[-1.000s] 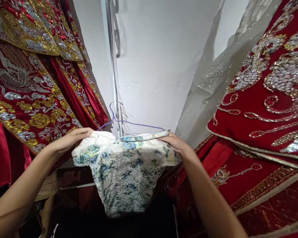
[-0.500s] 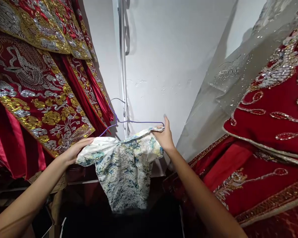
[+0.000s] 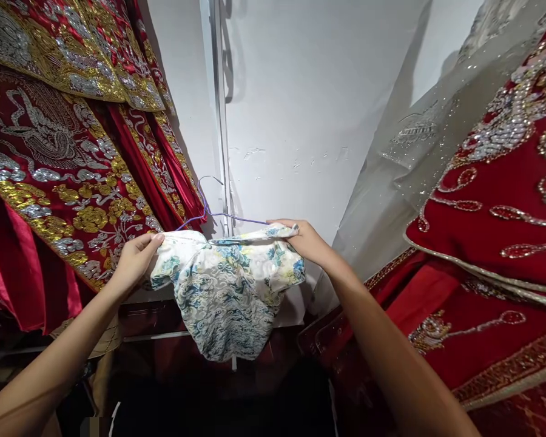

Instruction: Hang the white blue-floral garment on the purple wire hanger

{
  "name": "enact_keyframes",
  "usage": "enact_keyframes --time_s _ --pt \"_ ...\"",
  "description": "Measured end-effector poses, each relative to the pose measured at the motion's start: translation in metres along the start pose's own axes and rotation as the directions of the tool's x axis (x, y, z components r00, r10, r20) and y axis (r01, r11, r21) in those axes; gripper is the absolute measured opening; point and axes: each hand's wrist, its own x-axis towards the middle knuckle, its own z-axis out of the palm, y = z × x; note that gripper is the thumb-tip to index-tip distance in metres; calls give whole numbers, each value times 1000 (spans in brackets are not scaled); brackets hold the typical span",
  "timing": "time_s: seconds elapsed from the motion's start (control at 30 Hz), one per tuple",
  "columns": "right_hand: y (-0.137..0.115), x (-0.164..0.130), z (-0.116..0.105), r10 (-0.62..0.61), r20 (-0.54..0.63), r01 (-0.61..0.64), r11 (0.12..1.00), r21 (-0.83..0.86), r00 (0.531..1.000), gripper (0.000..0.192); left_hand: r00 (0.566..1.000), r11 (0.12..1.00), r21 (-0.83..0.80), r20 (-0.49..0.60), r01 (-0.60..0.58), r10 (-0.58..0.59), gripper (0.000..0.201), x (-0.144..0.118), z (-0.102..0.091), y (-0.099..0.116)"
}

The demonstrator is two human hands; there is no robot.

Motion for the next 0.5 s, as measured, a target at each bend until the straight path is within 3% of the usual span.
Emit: enact_keyframes --time_s 0.13,0.23,0.4,0.5 --pt "-15 24 2 -7 -102 14 998 67 995 35 994 970 225 -49 -88 102 40 15 -1 12" --pt "-4 27 -1 47 -159 -21 987 162 986 31 986 935 325 -36 -140 160 39 16 2 25" --pt "36 -9 -24 182 -47 -154 921 358 982 30 966 928 270 88 -256 241 32 11 13 42" --pt "50 -31 -22 275 -21 -242 879 411 961 29 967 952 194 147 -235 209 30 19 23 39"
